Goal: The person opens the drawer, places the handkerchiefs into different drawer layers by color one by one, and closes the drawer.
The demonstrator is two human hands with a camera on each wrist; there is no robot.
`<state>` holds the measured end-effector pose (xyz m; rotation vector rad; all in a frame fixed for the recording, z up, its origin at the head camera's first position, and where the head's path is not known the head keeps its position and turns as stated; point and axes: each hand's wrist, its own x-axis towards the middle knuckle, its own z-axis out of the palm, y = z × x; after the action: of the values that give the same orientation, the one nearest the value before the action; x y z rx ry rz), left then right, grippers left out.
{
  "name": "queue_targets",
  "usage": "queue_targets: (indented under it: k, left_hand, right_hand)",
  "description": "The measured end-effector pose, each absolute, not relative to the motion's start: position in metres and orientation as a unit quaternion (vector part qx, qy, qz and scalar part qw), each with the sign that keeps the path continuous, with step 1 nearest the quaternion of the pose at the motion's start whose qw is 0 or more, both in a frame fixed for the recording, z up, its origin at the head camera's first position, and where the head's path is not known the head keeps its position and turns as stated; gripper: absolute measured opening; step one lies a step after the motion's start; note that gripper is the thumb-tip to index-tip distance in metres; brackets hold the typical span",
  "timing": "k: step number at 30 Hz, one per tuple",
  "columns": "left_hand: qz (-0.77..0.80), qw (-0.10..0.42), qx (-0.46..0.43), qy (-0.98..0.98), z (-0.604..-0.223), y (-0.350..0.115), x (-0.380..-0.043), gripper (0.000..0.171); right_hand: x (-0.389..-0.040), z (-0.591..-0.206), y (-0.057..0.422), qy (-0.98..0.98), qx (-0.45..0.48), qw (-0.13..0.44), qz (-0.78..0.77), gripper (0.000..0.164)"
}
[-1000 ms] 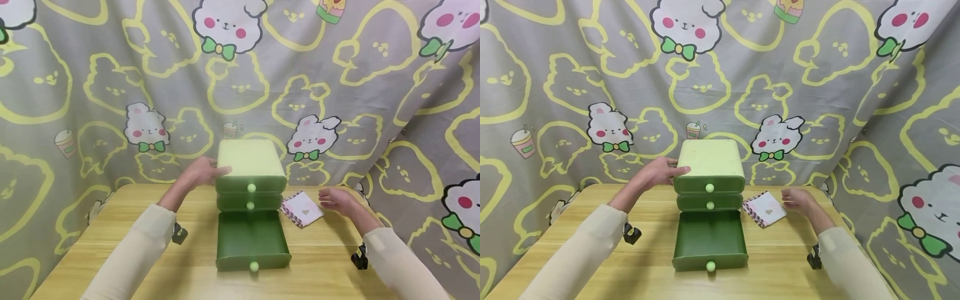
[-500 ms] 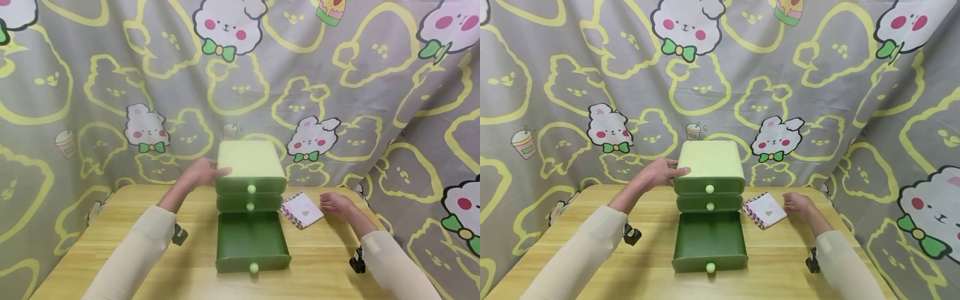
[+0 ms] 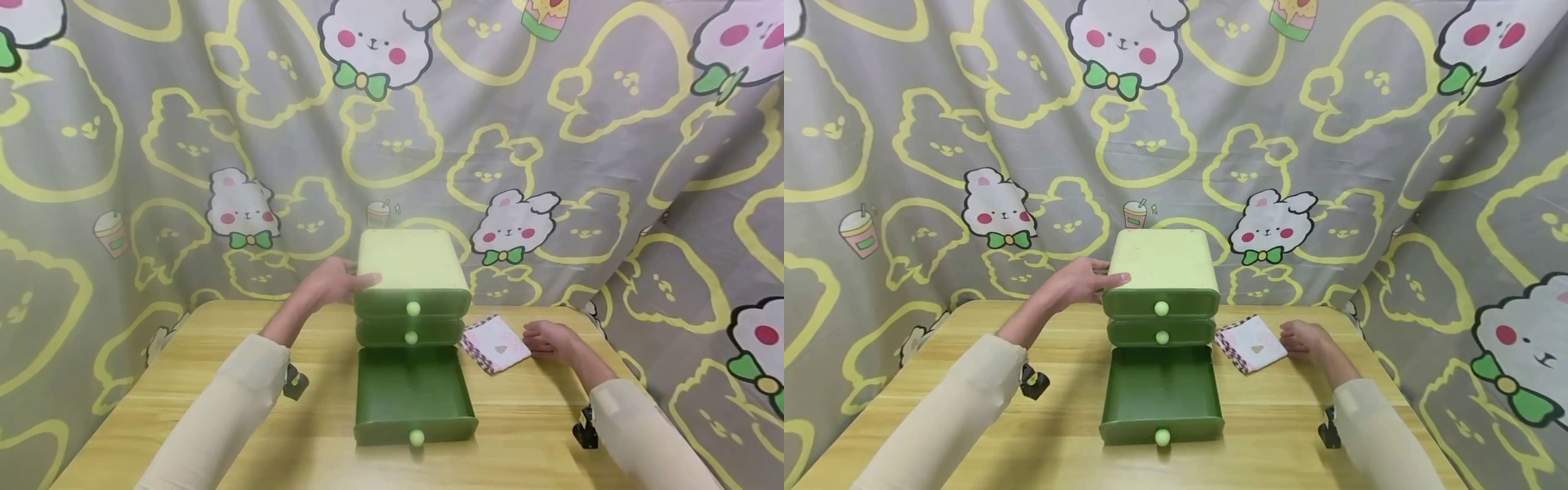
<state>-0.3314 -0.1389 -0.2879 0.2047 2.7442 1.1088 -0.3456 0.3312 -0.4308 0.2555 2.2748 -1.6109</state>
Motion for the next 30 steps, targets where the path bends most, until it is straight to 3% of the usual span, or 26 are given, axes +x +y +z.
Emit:
queue_targets:
  k: [30]
  left_hand:
    - [0.378, 0.091, 0.071, 0.919, -0.287, -0.137, -0.331, 0.092]
  right_hand:
    - [-0.347, -0.433, 0.318, 0.811, 0.106, 0.207, -0.536, 0.059]
